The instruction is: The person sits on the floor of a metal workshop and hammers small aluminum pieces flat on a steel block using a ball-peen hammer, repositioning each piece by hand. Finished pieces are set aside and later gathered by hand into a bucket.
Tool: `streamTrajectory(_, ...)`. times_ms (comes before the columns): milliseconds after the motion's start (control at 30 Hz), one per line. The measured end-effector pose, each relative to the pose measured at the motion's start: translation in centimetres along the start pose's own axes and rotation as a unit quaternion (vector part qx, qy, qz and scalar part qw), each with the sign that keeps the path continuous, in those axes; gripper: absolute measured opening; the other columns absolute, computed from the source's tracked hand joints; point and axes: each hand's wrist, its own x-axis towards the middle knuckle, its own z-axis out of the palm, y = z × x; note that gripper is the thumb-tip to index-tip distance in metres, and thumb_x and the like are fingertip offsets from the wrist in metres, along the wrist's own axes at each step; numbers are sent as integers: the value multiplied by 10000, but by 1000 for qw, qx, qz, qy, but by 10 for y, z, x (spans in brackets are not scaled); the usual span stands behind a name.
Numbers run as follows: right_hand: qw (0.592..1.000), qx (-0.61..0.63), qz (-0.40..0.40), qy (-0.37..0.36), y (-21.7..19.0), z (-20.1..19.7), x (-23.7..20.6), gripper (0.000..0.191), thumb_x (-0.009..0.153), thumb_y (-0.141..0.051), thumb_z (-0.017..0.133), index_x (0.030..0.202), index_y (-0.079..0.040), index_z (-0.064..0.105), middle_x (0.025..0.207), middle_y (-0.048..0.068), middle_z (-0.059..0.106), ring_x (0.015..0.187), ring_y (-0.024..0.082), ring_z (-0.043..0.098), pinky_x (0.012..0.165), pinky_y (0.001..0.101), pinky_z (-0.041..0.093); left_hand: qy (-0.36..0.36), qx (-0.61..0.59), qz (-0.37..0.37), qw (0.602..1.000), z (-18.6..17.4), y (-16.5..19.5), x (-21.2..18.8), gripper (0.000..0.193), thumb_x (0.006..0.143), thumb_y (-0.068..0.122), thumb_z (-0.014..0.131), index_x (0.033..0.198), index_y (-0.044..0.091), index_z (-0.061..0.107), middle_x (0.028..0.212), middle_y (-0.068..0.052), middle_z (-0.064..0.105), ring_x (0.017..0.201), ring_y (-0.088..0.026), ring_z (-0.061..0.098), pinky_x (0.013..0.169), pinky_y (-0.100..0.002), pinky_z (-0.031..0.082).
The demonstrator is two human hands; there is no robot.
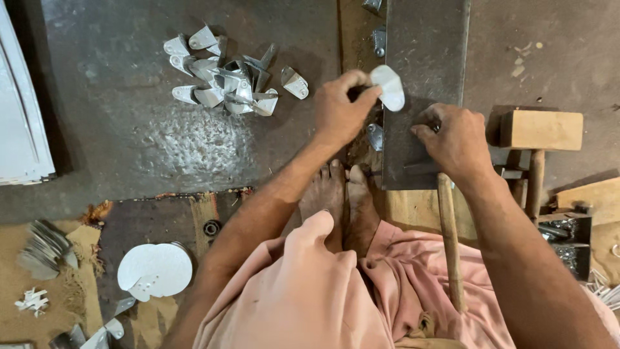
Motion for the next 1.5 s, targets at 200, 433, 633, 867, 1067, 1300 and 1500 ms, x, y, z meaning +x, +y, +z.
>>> streamTrajectory(200, 979, 156, 125, 47, 19, -24, -33, 152, 1041, -110, 700, 1151, -12, 735, 918, 120, 745, 771, 192, 699, 657, 318, 568, -47, -35, 25, 998, 20, 24, 0, 158, 844, 146, 769, 940, 37, 707, 873, -86, 762, 789, -190, 765, 720, -330, 588)
streamTrajectory(433, 993, 75, 49, 81, 38, -26, -132, 252, 1107, -127, 603, 1272, 62, 610, 1078, 185, 718, 929, 201, 685, 794, 321, 545, -89, 1, 27, 996, 22, 33, -8, 94, 849, 123, 762, 903, 64, 712, 863, -74, 770, 766, -208, 767, 661, -341, 566)
streamTrajectory(633, 978, -30, 197, -62, 30, 2, -189, 368, 922, -319, 748, 1015, 10, 612, 790, 182, 682, 693, 270, 641, 630, 396, 520, -73, 15, 70, 995, 22, 36, -15, 92, 849, 119, 763, 897, 76, 697, 871, -76, 746, 782, -249, 744, 665, -376, 559)
streamTrajectory(867, 977, 95, 191, 10, 25, -21, -189, 234, 1026, -251, 591, 1089, -30, 637, 699, 142, 618, 597, 239, 593, 566, 423, 496, -57, 86, 153, 983, 24, 38, -24, 150, 851, 96, 755, 925, 92, 624, 901, -64, 660, 905, -305, 682, 752, -441, 534)
streamTrajectory(1067, 986, -21, 56, 153, 6, -23, -178, 228, 1085, -230, 614, 1182, -24, 618, 851, 216, 650, 743, 400, 647, 674, 467, 497, -45, 87, 166, 981, 24, 38, -26, 160, 856, 101, 754, 935, 115, 616, 916, -44, 642, 921, -295, 672, 772, -440, 539)
streamTrajectory(1300, 982, -81, 172, 7, 1, -19, -158, 265, 1045, -279, 646, 1155, -38, 647, 693, 241, 639, 653, 440, 613, 563, 514, 442, -52, 107, 174, 978, 22, 38, -27, 184, 837, 94, 763, 936, 106, 609, 897, -49, 625, 912, -297, 669, 766, -445, 535)
streamTrajectory(1500, 852, 490, 171, -61, 21, -32, -173, 228, 1043, -221, 650, 992, 1, 658, 667, 96, 549, 509, 148, 474, 448, 333, 375, -45, 111, 172, 978, 23, 37, -28, 181, 848, 87, 766, 925, 99, 602, 867, -56, 610, 876, -286, 664, 727, -442, 526)
